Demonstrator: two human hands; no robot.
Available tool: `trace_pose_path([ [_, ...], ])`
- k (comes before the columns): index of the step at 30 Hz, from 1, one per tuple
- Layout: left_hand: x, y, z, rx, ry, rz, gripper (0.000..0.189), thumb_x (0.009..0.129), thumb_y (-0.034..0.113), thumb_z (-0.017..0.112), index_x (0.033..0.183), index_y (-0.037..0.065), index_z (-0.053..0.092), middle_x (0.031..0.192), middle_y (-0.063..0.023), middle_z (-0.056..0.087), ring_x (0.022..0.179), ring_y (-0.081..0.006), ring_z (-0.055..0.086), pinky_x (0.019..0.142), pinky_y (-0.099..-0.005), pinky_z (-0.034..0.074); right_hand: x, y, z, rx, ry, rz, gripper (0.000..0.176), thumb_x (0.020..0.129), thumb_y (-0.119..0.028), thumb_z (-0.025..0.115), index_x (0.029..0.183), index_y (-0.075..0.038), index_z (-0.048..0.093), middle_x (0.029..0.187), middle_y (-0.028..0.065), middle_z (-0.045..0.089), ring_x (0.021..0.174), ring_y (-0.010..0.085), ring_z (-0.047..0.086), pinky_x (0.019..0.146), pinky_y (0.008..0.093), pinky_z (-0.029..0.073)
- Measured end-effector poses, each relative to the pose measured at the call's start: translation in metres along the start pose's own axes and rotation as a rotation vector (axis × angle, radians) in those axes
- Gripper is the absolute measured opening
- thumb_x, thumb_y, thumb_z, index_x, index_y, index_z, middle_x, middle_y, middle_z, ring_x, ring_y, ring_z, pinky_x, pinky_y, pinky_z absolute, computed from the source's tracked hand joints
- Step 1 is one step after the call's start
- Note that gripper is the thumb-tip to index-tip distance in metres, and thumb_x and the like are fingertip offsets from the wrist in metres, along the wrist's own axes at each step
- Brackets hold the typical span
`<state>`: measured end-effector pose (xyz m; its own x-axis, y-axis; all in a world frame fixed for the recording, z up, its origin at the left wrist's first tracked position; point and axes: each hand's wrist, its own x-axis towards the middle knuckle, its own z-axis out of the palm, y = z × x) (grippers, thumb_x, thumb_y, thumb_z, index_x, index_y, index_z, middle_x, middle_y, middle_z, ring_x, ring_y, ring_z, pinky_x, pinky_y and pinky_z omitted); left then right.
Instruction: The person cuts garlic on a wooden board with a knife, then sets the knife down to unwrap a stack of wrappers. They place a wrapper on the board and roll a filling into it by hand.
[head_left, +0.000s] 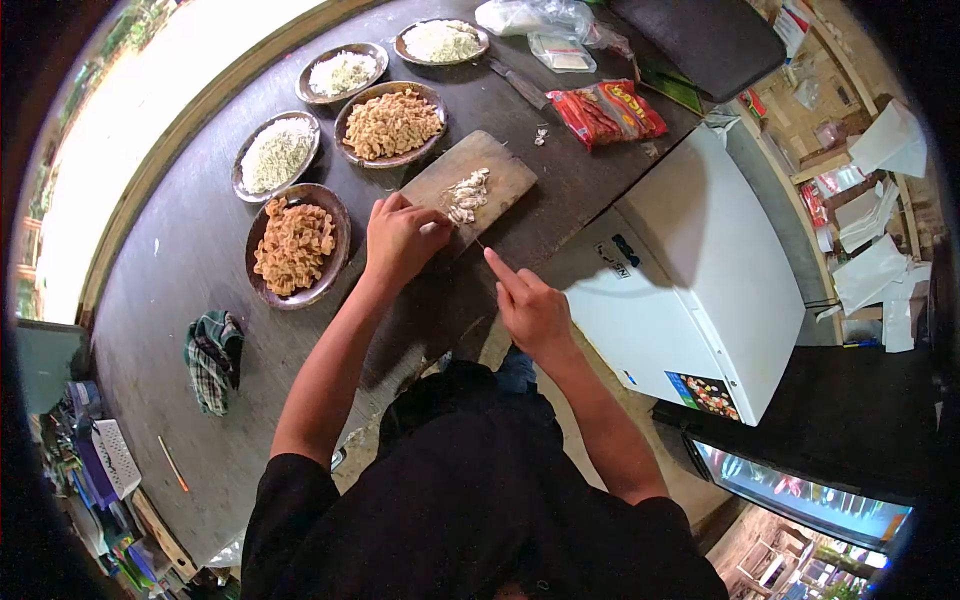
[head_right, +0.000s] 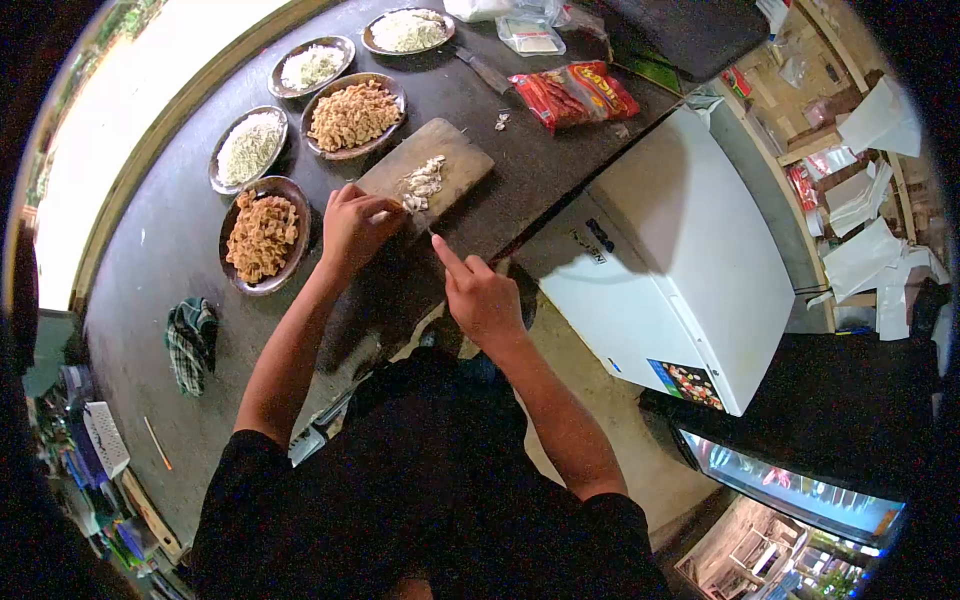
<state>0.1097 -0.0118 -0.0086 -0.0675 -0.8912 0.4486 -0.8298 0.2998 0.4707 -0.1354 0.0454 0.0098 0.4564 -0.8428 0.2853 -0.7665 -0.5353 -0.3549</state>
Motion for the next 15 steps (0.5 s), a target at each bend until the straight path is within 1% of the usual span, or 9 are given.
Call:
trace_pose_path([
  [2,0.000,-0.001,0.002,0.031,-0.005,-0.005,0.011,0.072,0.025,0.083,0.082,0.022,0.081,0.078,0.0003,0.072,0.085,-0.0215,0.060,0.081,-0.0360,0.045,-0.007,-0.006,-0.006,0.005,-0.023,0.001,0.059,0.097,-0.014,0.064,0.154,-0.025,0.051,0.079,0.0085,0.056,0.056,0.0296,0.063,0.051,0.0418,0.054],
  [4,0.001,0.001,-0.001,0.029,-0.012,-0.002,0.012,0.072,0.025,0.083,0.083,0.022,0.081,0.079,0.0005,0.073,0.085,-0.0214,0.060,0.081,-0.0359,0.045,-0.014,-0.010,-0.010,0.000,-0.089,0.066,0.058,0.095,-0.014,0.067,0.150,-0.026,0.055,0.076,0.0090,0.053,0.065,0.0321,0.063,0.057,0.0456,0.051],
  [5,0.001,0.002,-0.002,0.027,-0.019,0.005,0.012,0.072,0.025,0.082,0.083,0.022,0.080,0.080,0.0007,0.073,0.086,-0.0213,0.060,0.082,-0.0359,0.045,-0.015,-0.008,-0.008,-0.002,-0.091,0.068,0.058,0.095,-0.014,0.067,0.150,-0.026,0.055,0.076,0.0090,0.053,0.065,0.0321,0.063,0.057,0.0456,0.051],
  [7,0.002,0.002,-0.002,0.030,-0.028,-0.005,0.013,0.072,0.025,0.082,0.084,0.021,0.081,0.082,0.0010,0.074,0.087,-0.0210,0.060,0.082,-0.0358,0.045,-0.016,-0.005,-0.002,-0.029,-0.064,-0.002,0.062,0.097,-0.014,0.063,0.156,-0.024,0.048,0.079,0.0093,0.056,0.057,0.0288,0.063,0.051,0.0418,0.054],
  [10,0.002,0.001,-0.001,0.042,-0.046,-0.027,0.013,0.072,0.024,0.081,0.085,0.021,0.081,0.084,0.0014,0.075,0.088,-0.0203,0.060,0.082,-0.0353,0.046,-0.011,-0.007,0.006,-0.115,-0.067,0.004,0.061,0.098,-0.015,0.063,0.156,-0.024,0.048,0.080,0.0097,0.056,0.056,0.0288,0.064,0.051,0.0415,0.054],
  [12,0.001,0.002,-0.001,0.053,-0.054,-0.037,0.014,0.072,0.023,0.081,0.086,0.022,0.081,0.085,0.0016,0.076,0.089,-0.0199,0.060,0.082,-0.0351,0.046,0.000,-0.007,0.013,-0.099,-0.057,0.008,0.060,0.098,-0.015,0.062,0.156,-0.024,0.048,0.079,0.0097,0.056,0.056,0.0292,0.064,0.051,0.0413,0.054],
  [14,0.001,0.003,-0.003,0.053,-0.017,0.007,0.012,0.073,0.023,0.081,0.085,0.022,0.081,0.085,0.0026,0.076,0.089,-0.0194,0.060,0.082,-0.0344,0.046,0.004,-0.007,0.014,-0.084,-0.046,0.011,0.060,0.098,-0.015,0.062,0.156,-0.024,0.048,0.079,0.0098,0.056,0.056,0.0295,0.064,0.051,0.0412,0.054],
  [15,0.000,0.002,-0.003,0.057,-0.014,0.009,0.012,0.073,0.023,0.081,0.085,0.022,0.081,0.085,0.0026,0.076,0.089,-0.0194,0.060,0.082,-0.0344,0.046,0.007,-0.008,0.013,-0.041,-0.062,0.053,0.059,0.097,-0.014,0.063,0.154,-0.025,0.051,0.078,0.0101,0.055,0.061,0.0312,0.063,0.055,0.0435,0.053],
])
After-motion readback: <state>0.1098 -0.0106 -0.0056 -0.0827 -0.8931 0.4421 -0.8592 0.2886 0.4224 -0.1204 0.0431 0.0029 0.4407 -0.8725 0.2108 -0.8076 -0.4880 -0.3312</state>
